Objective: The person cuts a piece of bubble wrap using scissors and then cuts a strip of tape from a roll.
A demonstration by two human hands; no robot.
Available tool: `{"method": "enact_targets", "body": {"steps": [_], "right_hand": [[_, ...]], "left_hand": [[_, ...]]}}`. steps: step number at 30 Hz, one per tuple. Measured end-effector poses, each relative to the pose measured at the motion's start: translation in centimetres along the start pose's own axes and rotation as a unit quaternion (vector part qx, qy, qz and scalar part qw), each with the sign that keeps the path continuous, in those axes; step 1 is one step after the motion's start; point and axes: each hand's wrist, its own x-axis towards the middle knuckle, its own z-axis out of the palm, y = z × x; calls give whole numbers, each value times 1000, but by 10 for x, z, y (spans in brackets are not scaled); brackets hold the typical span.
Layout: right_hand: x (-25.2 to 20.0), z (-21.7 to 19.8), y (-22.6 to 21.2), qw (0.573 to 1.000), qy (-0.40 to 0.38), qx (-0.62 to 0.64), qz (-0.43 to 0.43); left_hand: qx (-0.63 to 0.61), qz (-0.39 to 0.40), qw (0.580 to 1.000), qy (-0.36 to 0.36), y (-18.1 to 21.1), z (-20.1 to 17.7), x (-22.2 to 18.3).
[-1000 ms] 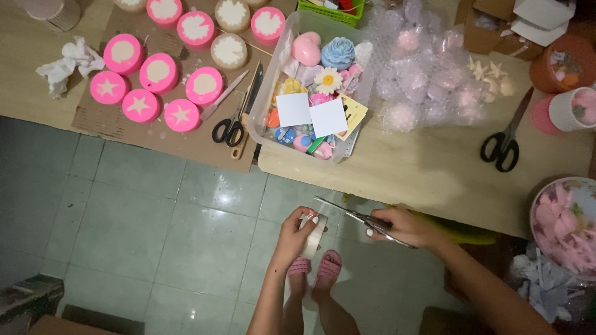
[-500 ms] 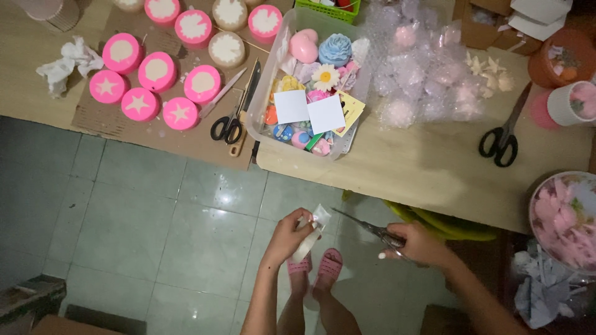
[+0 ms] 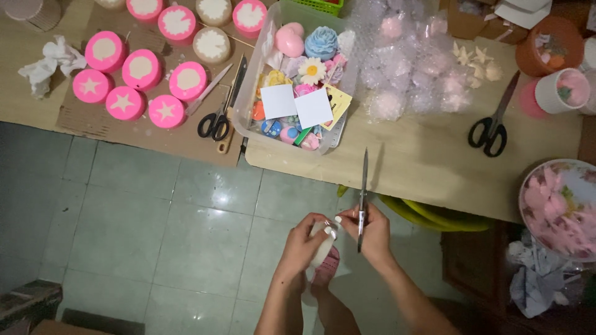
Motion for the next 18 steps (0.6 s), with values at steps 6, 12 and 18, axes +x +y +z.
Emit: {"method": "enact_targets", "body": {"steps": [6,12,18], "right_hand": [[10,-17,-18,989,22,-147,-3],[9,-25,-36,986,45,-149,-61],[45,-22,-34,983,68,-150,-75]], "left_hand": [[-12,-60,997,-53,-6,17,6],[-76,1,997,-19,-42,41,27],[-94,-68,993,-7,-33,44,32]]}}
